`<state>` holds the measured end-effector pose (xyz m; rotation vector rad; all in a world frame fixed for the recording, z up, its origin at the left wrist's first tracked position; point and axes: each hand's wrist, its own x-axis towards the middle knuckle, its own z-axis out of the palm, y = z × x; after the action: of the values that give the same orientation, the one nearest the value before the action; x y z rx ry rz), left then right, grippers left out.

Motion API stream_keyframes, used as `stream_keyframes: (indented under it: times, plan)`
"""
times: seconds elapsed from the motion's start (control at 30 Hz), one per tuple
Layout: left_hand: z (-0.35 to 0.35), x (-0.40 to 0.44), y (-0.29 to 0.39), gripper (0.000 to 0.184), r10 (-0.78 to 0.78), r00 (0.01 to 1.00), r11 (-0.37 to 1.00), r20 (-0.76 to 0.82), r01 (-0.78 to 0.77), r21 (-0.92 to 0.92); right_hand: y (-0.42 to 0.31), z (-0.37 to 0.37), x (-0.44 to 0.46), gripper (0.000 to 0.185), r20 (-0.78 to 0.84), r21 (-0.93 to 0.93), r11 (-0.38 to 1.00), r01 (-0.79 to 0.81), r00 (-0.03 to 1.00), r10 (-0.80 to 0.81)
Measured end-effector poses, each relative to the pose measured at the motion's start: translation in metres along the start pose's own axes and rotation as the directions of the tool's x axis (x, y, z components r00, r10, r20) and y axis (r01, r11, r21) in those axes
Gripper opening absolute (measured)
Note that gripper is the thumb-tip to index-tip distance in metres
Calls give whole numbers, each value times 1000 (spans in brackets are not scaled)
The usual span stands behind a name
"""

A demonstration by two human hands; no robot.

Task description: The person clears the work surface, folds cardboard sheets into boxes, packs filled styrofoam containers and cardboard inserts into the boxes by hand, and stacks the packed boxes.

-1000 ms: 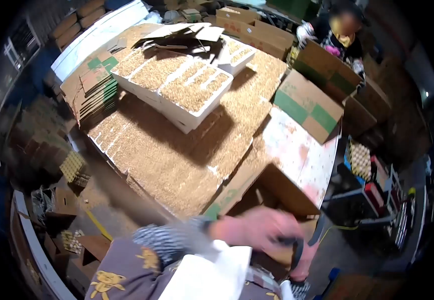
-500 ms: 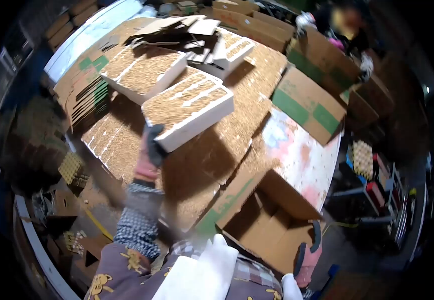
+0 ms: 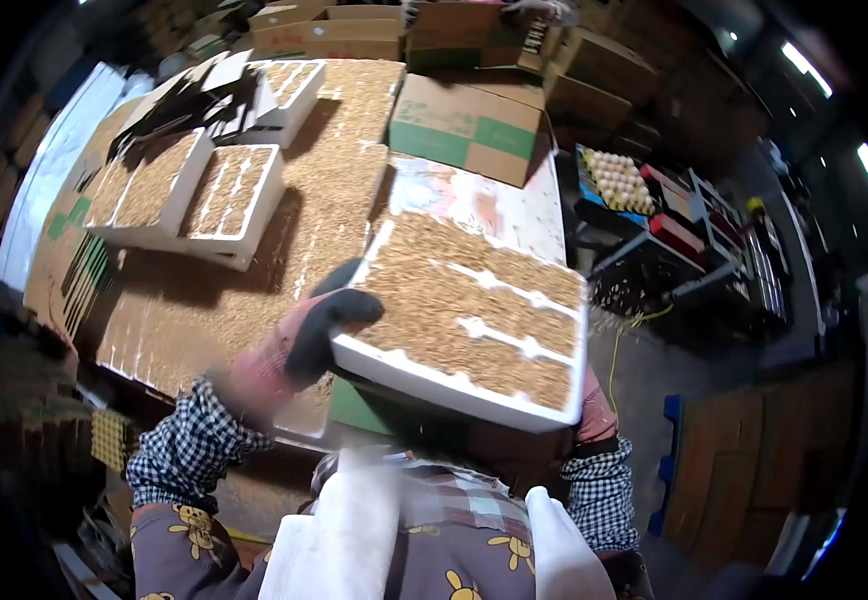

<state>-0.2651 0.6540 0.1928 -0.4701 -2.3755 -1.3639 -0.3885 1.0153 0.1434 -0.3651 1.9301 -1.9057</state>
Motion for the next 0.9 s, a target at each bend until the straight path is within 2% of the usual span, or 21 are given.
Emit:
stream_keyframes:
  times: [0.03,0.07,0.13,0.17,0.2,0.27,0.3,0.33,0.37,0.4,0.5,0.53,0.6,0.63,0.67,0.7,0.73,0.77,0.83,0.87,0.9]
  plan:
    - [-1,3,-4,17,-1,1000,1000,-24,2,29,2,-8,6,62,46,-173,985,-23,998,31]
    - [0,7,2,22,-285,958,931,-30,269,-245,4,-12,11,63,94,-338,941,-36,993,72]
    - [7,22,30,32,-785,617,379,56,550,-744,-7,-8,15,65,64,-224,960,-170,980,188]
    - [12,14,21,38,-735,666,453,128,623,-638,-13,-5,16,66,49,-165,958,-235,968,246]
    - [19,2,6,45,-690,697,529,194,669,-522,-23,12,19,58,60,-81,995,-59,996,64]
    - [29,0,-8,51,-692,633,721,348,581,378,-27,21,18,62,35,-80,991,-110,993,113]
    - [33,3,0,49,-689,626,708,366,473,524,-30,22,18,62,81,18,997,-80,994,78]
    - [45,-4,-9,40,-576,750,759,324,346,551,-65,44,16,63,122,42,982,-187,976,180]
    - [37,16,13,39,-636,644,735,425,339,586,-58,40,20,62,127,-33,997,-63,990,67]
    - [28,30,33,38,-674,517,725,528,326,607,-24,12,29,60,10,-353,931,-94,995,104]
    - [7,-1,12,42,-58,979,924,195,-21,381,12,-3,59,77,48,-373,928,6,999,13]
    - [-51,34,21,45,-220,946,946,239,147,288,11,9,73,77,34,-436,900,12,999,3]
    - [-134,45,-50,43,-112,974,838,-196,199,508,13,27,90,78,0,-549,836,0,1000,0]
    - [-185,56,-95,44,-85,943,556,-322,313,770,12,34,96,78,-17,-597,802,-7,1000,-3]
    - [-236,66,-141,45,-56,894,91,-445,449,889,12,39,103,79,-38,-639,769,-20,999,-6]
    - [-287,76,-188,46,-27,830,-292,-558,527,798,12,43,110,79,-61,-667,744,-33,998,-10]
    - [-336,81,-214,62,28,762,-391,-647,604,695,14,46,116,79,-80,-694,719,-45,997,-15]
    - [-376,76,-238,80,102,766,-371,-634,621,690,14,48,119,80,-102,-717,694,-64,995,-14]
    - [-415,83,-238,85,-243,493,-397,-835,735,549,15,51,123,81,-157,-746,656,-116,988,-3]
    - [-441,69,-274,72,-269,405,-222,-874,857,465,15,51,123,81,-183,-756,639,-142,983,2]
    - [-468,62,-305,53,-514,292,-27,-807,934,355,16,51,122,81,-205,-767,620,-165,979,5]
